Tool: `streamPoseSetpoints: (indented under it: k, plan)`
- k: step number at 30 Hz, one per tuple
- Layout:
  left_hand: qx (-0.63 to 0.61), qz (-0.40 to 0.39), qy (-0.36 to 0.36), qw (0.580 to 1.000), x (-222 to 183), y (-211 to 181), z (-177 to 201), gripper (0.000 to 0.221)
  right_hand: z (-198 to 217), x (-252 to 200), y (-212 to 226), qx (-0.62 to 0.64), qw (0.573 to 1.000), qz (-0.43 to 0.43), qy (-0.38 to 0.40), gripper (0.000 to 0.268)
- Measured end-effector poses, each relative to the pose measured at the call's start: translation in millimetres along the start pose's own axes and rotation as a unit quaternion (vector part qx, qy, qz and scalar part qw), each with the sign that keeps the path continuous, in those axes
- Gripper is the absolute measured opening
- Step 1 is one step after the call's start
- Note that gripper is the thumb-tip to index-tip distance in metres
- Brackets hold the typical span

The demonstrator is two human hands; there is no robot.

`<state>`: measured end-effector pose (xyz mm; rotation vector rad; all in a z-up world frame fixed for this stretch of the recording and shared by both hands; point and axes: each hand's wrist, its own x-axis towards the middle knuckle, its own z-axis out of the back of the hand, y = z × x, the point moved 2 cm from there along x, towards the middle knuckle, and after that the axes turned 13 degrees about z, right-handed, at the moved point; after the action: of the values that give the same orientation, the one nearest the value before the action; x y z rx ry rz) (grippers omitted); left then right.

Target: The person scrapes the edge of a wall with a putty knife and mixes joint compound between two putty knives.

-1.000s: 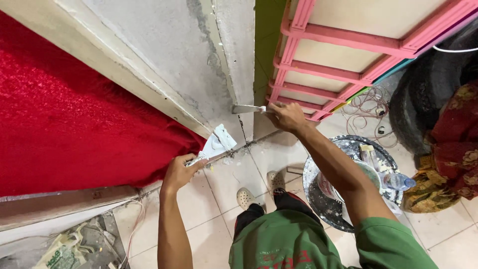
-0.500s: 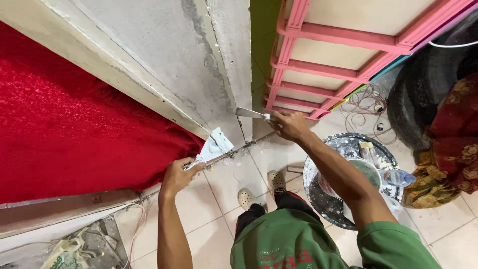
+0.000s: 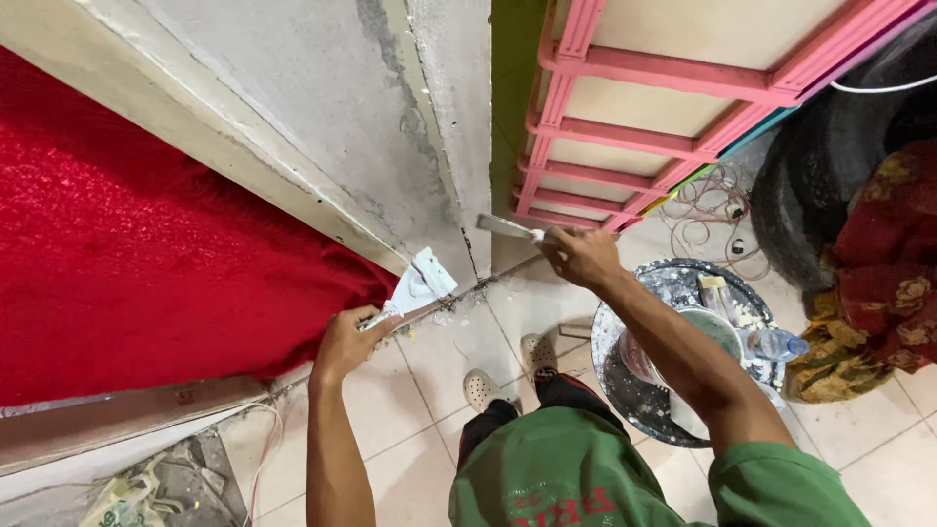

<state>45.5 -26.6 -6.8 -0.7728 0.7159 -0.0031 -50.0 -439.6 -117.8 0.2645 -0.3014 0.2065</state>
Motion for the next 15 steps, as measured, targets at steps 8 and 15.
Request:
streamPoseSetpoints:
  k: [8, 15]
  plan:
    - [0.001, 0.009, -0.004, 1.0, 2.1, -9.2, 2.6, 0.035, 4.1, 39.4, 23.6, -0.027, 1.0, -0.003, 0.007, 0.032]
    - [-0.003, -0.004, -0.031, 0.999, -8.0, -4.9, 8.9, 0.034, 0.3, 20.3, 40.1, -0.003, 0.997, -0.058, 0.054, 0.03]
